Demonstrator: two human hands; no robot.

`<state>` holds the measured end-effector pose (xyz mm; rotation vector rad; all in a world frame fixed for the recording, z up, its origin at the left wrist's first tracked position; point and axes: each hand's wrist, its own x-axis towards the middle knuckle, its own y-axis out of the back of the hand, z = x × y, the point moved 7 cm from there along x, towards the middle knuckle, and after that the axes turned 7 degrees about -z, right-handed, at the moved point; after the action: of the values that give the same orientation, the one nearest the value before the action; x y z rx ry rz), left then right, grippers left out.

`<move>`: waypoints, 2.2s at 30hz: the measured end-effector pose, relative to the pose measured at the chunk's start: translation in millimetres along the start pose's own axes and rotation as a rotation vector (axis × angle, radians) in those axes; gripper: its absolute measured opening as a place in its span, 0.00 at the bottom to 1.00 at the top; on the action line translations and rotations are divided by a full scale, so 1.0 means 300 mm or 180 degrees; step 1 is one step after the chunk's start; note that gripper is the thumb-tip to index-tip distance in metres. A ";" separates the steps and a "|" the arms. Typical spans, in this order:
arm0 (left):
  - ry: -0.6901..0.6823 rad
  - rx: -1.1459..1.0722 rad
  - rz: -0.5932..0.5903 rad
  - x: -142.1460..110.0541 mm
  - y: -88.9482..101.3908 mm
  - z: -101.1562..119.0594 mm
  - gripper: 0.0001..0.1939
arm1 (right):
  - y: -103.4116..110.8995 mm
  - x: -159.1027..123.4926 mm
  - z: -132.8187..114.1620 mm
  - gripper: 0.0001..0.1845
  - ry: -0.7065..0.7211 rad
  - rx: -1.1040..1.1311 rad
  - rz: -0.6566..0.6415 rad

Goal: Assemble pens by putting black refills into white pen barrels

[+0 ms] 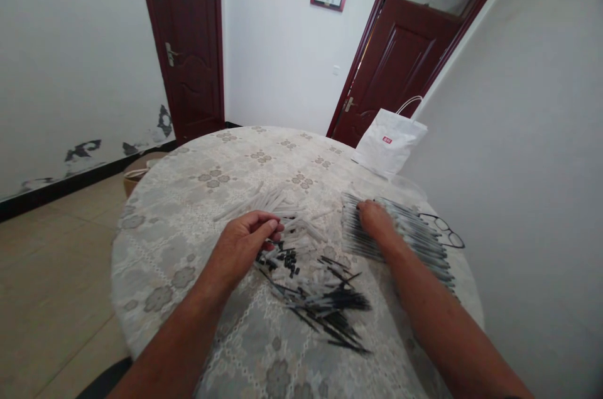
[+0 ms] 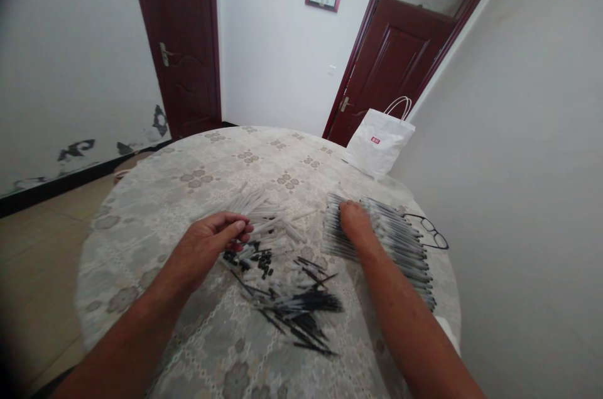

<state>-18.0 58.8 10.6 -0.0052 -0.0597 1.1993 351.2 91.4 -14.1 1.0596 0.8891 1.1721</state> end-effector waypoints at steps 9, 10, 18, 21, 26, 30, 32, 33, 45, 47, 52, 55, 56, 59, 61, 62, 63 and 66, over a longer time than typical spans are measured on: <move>0.0059 0.0064 0.0009 0.003 0.009 -0.008 0.17 | 0.062 0.003 -0.296 0.15 0.1124 0.0013 0.0131; 0.0069 0.0072 0.0012 0.003 0.011 -0.007 0.17 | 0.062 0.006 -0.318 0.14 0.1174 -0.0006 0.0109; 0.0162 0.0124 -0.0069 0.007 0.008 -0.012 0.17 | 0.115 -0.027 -0.318 0.10 0.0937 -0.0086 0.0211; 0.0288 0.0130 -0.0162 0.010 -0.005 -0.024 0.19 | 0.173 -0.095 -0.287 0.10 0.0762 -0.0022 0.0307; 0.0345 0.0115 -0.0396 0.002 -0.059 -0.026 0.24 | 0.281 -0.279 -0.353 0.12 0.1532 0.1451 0.0572; 0.0157 0.0066 -0.0754 -0.009 -0.116 -0.011 0.19 | 0.308 -0.398 -0.446 0.14 0.2155 0.2429 0.0634; 0.0088 0.0058 -0.0827 -0.011 -0.127 -0.009 0.15 | 0.300 -0.424 -0.470 0.14 0.2219 0.2669 0.0627; 0.0077 0.0042 -0.0821 -0.010 -0.127 -0.011 0.14 | 0.295 -0.430 -0.472 0.14 0.2214 0.2772 0.0622; 0.0154 -0.0515 0.0058 0.013 -0.037 -0.031 0.13 | 0.132 -0.400 -0.171 0.09 0.1432 0.1772 -0.0704; 0.0125 -0.0537 0.0158 0.015 -0.027 -0.029 0.14 | 0.106 -0.409 -0.136 0.10 0.1276 0.1614 -0.0922; 0.0113 -0.0516 0.0246 0.019 -0.017 -0.037 0.14 | 0.145 -0.502 -0.170 0.17 0.1322 0.1681 -0.0923; 0.0103 -0.0528 0.0254 0.020 -0.017 -0.041 0.14 | 0.188 -0.611 -0.265 0.35 0.1697 0.1737 -0.0320; 0.0105 -0.0532 0.0265 0.019 -0.017 -0.041 0.14 | 0.187 -0.648 -0.297 0.42 0.1788 0.1704 -0.0103; 0.0126 -0.0546 0.0288 0.017 -0.015 -0.043 0.14 | 0.132 -0.731 -0.360 0.49 0.1789 0.1614 0.0348; 0.0131 -0.0561 0.0275 0.016 -0.014 -0.043 0.14 | 0.069 -0.752 -0.377 0.49 0.1747 0.1509 0.0321; 0.0128 -0.0565 0.0263 0.016 -0.014 -0.043 0.14 | 0.042 -0.754 -0.379 0.48 0.1748 0.1460 0.0302; 0.0124 -0.0569 0.0247 0.015 -0.015 -0.043 0.14 | 0.021 -0.752 -0.379 0.47 0.1767 0.1420 0.0287; 0.0098 -0.0574 0.0220 0.016 -0.016 -0.043 0.13 | -0.008 -0.724 -0.380 0.42 0.1886 0.1348 0.0271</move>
<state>-11.2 61.8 -2.0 -0.1852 -0.1415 1.2593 204.3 -102.5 -46.5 1.1045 1.6216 1.4374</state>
